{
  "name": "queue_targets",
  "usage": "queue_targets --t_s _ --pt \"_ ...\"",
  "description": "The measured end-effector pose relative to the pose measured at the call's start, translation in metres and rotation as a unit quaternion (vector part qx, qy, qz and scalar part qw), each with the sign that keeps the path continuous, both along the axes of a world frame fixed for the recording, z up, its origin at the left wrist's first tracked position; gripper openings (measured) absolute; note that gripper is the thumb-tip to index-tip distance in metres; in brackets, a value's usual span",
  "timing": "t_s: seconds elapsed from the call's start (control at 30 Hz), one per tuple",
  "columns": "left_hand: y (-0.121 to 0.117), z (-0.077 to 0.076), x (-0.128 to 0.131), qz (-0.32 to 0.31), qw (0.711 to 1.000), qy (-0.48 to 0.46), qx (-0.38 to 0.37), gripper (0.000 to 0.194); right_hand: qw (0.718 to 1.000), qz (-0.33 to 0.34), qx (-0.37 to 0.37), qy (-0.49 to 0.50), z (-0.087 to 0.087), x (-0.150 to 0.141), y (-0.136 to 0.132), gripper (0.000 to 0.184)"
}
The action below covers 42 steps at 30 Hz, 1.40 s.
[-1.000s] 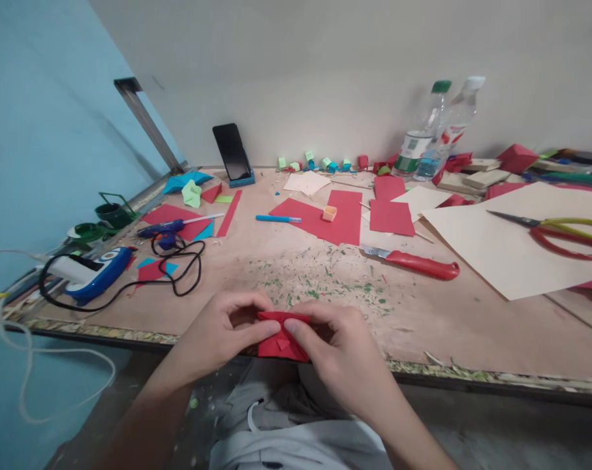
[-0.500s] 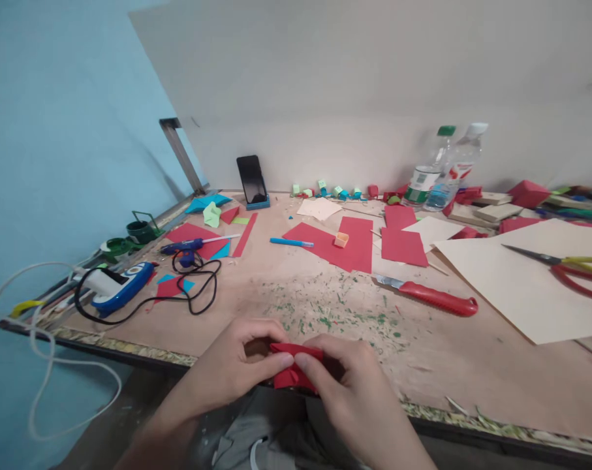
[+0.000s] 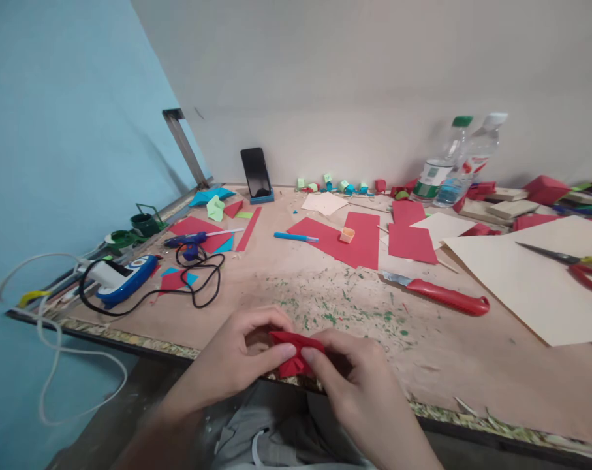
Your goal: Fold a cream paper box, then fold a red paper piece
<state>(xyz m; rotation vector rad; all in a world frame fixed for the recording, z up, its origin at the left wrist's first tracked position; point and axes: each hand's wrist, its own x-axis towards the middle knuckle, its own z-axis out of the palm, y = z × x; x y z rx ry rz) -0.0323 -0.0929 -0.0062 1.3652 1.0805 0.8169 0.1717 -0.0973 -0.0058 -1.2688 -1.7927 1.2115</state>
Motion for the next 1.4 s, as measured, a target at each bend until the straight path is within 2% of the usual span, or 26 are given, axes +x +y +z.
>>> queue_targets --t_s 0.13,0.27,0.37,0.5,0.63,0.8,1.17,1.27,1.4 --pt "0.0037 0.0010 -0.0013 0.029 0.997 0.027 0.071 0.009 1.000 0.001 -0.008 -0.001 0.0023 -0.0025 0.0000 0.029" --pt "0.0063 -0.0012 -0.0042 0.075 0.997 -0.024 0.023 0.017 0.999 0.015 -0.041 0.012 0.0053 -0.0029 -0.0019 0.028" --pt "0.0062 -0.0028 -0.0052 0.059 0.998 -0.026 -0.004 0.021 0.999 0.010 -0.038 0.010 0.0059 -0.0032 -0.0021 0.026" --pt "0.0056 -0.0038 -0.0058 0.036 0.999 -0.017 0.007 0.018 0.998 0.008 -0.059 0.025 0.0037 -0.0031 0.0005 0.027" --pt "0.0047 -0.0054 -0.0061 0.012 1.000 0.014 0.015 0.017 0.992 -0.030 -0.098 0.069 -0.0003 -0.0013 0.0012 0.026" --pt "0.0040 -0.0059 -0.0055 -0.021 0.999 0.044 -0.001 0.020 0.991 -0.056 -0.089 0.083 -0.0028 0.0008 -0.0004 0.027" --pt "0.0041 -0.0040 -0.0025 0.015 0.997 0.045 0.061 0.014 0.999 -0.010 -0.040 0.031 0.0058 -0.0036 0.0008 0.020" --pt "0.0027 -0.0058 -0.0029 0.030 0.997 0.038 0.068 0.013 0.999 -0.026 -0.036 0.028 0.0037 -0.0022 -0.0003 0.024" --pt "0.0006 -0.0063 -0.0035 0.092 0.994 -0.018 0.053 0.015 0.995 -0.072 -0.043 0.048 -0.0007 -0.0006 -0.0005 0.027"
